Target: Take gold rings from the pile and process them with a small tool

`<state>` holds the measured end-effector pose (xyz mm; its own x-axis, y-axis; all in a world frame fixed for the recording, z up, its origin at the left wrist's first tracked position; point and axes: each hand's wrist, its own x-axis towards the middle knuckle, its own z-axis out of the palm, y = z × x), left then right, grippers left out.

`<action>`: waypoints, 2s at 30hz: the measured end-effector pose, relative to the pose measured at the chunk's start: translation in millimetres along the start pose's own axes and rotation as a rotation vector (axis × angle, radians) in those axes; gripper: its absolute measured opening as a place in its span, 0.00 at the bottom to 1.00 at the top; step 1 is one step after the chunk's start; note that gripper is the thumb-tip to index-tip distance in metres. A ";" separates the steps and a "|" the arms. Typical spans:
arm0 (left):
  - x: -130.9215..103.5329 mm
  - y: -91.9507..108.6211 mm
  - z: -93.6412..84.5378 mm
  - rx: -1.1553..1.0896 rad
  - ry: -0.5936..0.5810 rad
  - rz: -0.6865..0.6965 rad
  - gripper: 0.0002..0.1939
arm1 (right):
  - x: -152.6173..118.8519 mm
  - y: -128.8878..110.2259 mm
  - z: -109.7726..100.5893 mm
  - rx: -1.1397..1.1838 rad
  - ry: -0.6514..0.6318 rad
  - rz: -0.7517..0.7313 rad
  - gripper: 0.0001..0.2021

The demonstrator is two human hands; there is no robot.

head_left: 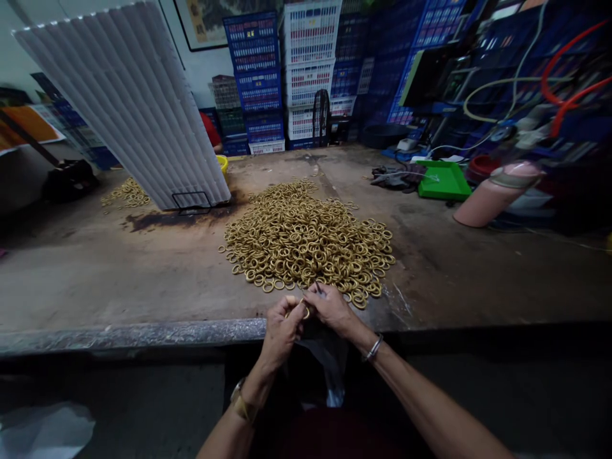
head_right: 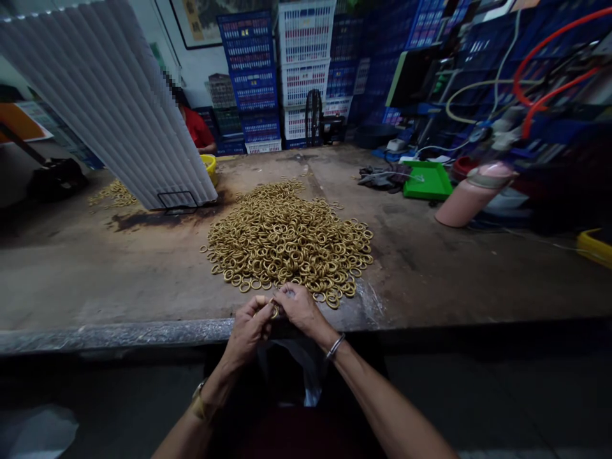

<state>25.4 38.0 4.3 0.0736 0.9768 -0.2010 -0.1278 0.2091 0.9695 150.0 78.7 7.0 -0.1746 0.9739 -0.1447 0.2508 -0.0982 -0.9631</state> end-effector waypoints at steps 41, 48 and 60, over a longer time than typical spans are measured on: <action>-40.5 16.0 6.0 -0.089 -0.293 -0.011 0.11 | -24.0 5.9 -25.3 -0.789 -0.144 -0.293 0.09; -43.2 3.4 -1.5 -0.482 -0.325 -0.223 0.11 | -12.4 14.0 -19.8 -0.943 0.146 -0.244 0.12; -36.5 -11.9 -10.8 -0.613 -0.297 -0.236 0.09 | 7.0 1.9 -8.6 -1.224 0.094 -0.066 0.10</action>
<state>13.5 0.4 -1.5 0.4225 0.8670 -0.2643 -0.6010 0.4863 0.6343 157.5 87.1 6.1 -0.1643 0.9857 -0.0386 0.9809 0.1591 -0.1120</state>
